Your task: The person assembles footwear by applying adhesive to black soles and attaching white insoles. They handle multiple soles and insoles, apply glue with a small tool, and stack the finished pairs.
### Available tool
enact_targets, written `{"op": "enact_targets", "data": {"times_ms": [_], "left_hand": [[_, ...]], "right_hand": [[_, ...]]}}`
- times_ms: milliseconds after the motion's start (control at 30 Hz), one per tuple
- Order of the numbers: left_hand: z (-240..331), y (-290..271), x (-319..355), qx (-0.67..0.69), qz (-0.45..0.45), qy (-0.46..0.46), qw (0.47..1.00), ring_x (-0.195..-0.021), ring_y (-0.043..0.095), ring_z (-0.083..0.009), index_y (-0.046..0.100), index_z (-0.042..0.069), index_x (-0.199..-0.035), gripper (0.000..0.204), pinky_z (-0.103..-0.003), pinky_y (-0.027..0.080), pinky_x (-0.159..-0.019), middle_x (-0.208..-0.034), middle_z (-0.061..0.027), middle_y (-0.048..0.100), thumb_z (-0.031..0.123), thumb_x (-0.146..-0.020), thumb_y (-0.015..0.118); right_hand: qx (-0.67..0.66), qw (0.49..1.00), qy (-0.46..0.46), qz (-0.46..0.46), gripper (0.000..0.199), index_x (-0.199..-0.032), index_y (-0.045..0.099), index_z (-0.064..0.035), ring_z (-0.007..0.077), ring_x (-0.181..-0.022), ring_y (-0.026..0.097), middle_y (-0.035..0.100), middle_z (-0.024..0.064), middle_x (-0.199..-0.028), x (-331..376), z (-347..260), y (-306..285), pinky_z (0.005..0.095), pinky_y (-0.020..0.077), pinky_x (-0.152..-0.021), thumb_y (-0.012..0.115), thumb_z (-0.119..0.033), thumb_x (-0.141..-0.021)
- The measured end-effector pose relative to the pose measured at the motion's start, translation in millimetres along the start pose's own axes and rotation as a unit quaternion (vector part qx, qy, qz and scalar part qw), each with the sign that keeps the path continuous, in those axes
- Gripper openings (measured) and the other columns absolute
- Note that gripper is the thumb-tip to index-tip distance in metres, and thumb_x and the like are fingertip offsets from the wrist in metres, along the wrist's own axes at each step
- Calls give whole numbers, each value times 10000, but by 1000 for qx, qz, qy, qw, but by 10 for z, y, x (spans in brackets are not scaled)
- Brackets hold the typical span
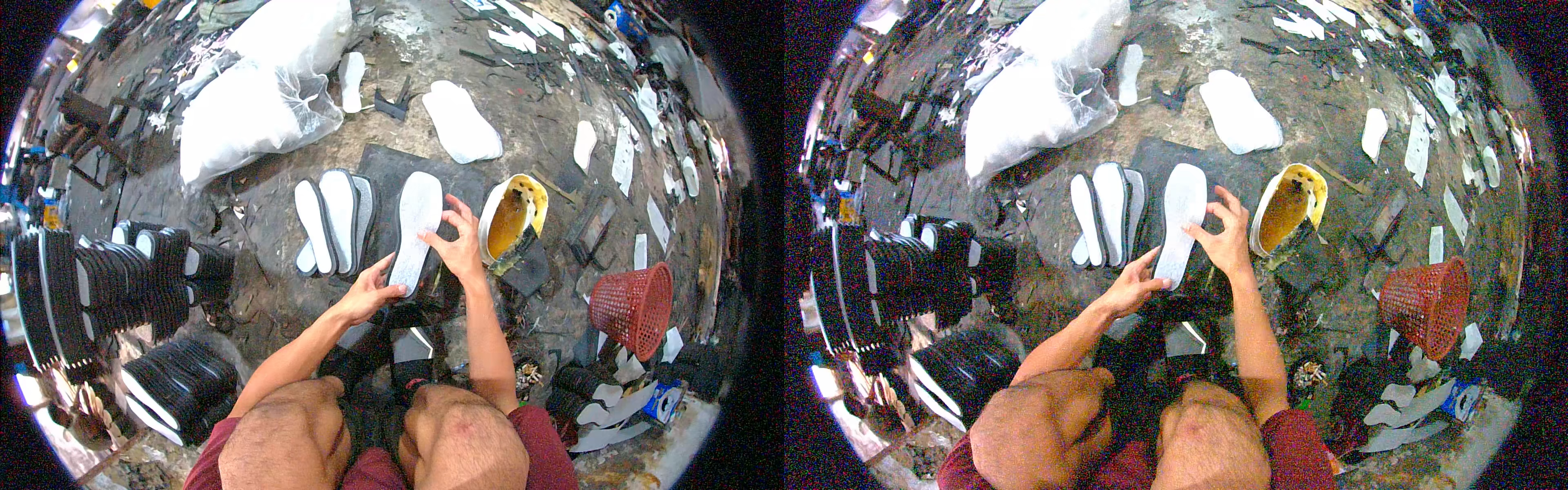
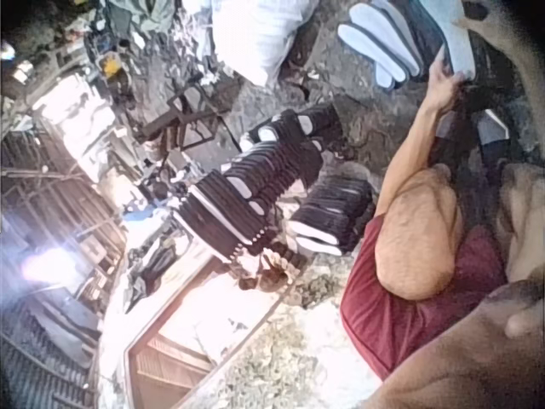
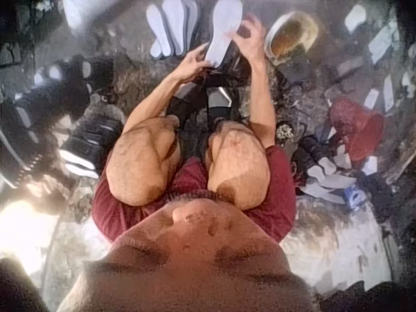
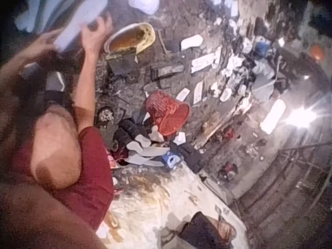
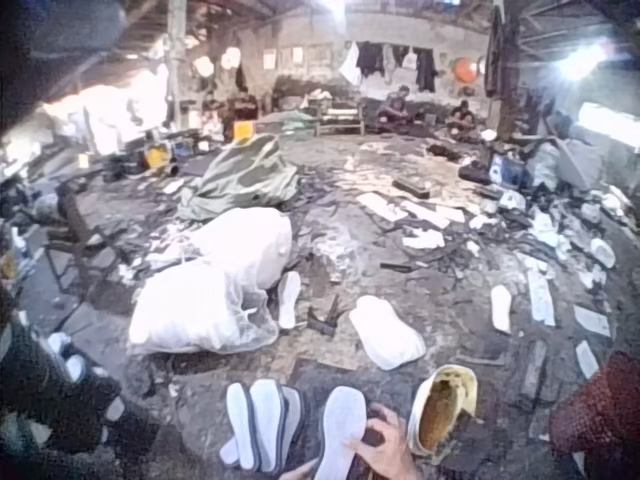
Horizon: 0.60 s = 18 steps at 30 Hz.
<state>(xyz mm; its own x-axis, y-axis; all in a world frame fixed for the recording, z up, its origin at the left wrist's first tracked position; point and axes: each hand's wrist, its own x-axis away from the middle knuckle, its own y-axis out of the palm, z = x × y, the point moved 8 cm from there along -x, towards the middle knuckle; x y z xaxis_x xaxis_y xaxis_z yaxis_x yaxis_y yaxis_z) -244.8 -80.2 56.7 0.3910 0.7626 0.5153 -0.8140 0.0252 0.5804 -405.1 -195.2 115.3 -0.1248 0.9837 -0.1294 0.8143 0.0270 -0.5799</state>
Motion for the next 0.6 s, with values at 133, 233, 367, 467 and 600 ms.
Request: {"op": "enact_targets", "data": {"times_ms": [133,233,367,467,600], "left_hand": [[221,89,104,-74,-5,42,996,-1131,631,-198,196,-17,-1571,885,-318,524,-943,-1324,-143,613,0,-871,738],[383,94,119,-135,10,72,988,-1128,630,-194,266,-54,-1540,839,-324,522,-953,-1316,-144,620,19,-864,757],[487,1,118,-172,60,45,982,-1076,644,-167,388,-101,-1467,763,-313,531,-926,-1239,-134,666,26,-833,793],[580,-2,157,-211,69,71,973,-1049,648,-157,427,-103,-1443,752,-307,535,-911,-1184,-124,689,39,-816,816],[591,-6,190,-249,62,65,964,-1024,643,-144,481,-102,-1401,709,-294,531,-902,-1129,-102,702,53,-804,832]], "right_hand": [[-224,965,125,-60,387,-1024,708,-40,247,-1219,587,563,142,-1362,-45,215,155,396,529,-958,898,-183,-718],[-320,924,176,-109,331,-1020,700,2,193,-1070,663,566,112,-1342,20,180,264,329,583,-851,871,-94,-753],[-318,932,142,-104,457,-1144,647,15,208,-991,689,574,87,-1308,56,-68,201,339,592,-851,861,-33,-743],[-377,914,135,-57,653,-1310,543,-3,214,-1048,665,565,123,-1348,68,-236,129,345,588,-882,852,5,-735],[-405,906,121,14,709,-1401,486,6,205,-1101,646,609,147,-1305,-11,-335,34,332,568,-923,818,22,-774]]}}
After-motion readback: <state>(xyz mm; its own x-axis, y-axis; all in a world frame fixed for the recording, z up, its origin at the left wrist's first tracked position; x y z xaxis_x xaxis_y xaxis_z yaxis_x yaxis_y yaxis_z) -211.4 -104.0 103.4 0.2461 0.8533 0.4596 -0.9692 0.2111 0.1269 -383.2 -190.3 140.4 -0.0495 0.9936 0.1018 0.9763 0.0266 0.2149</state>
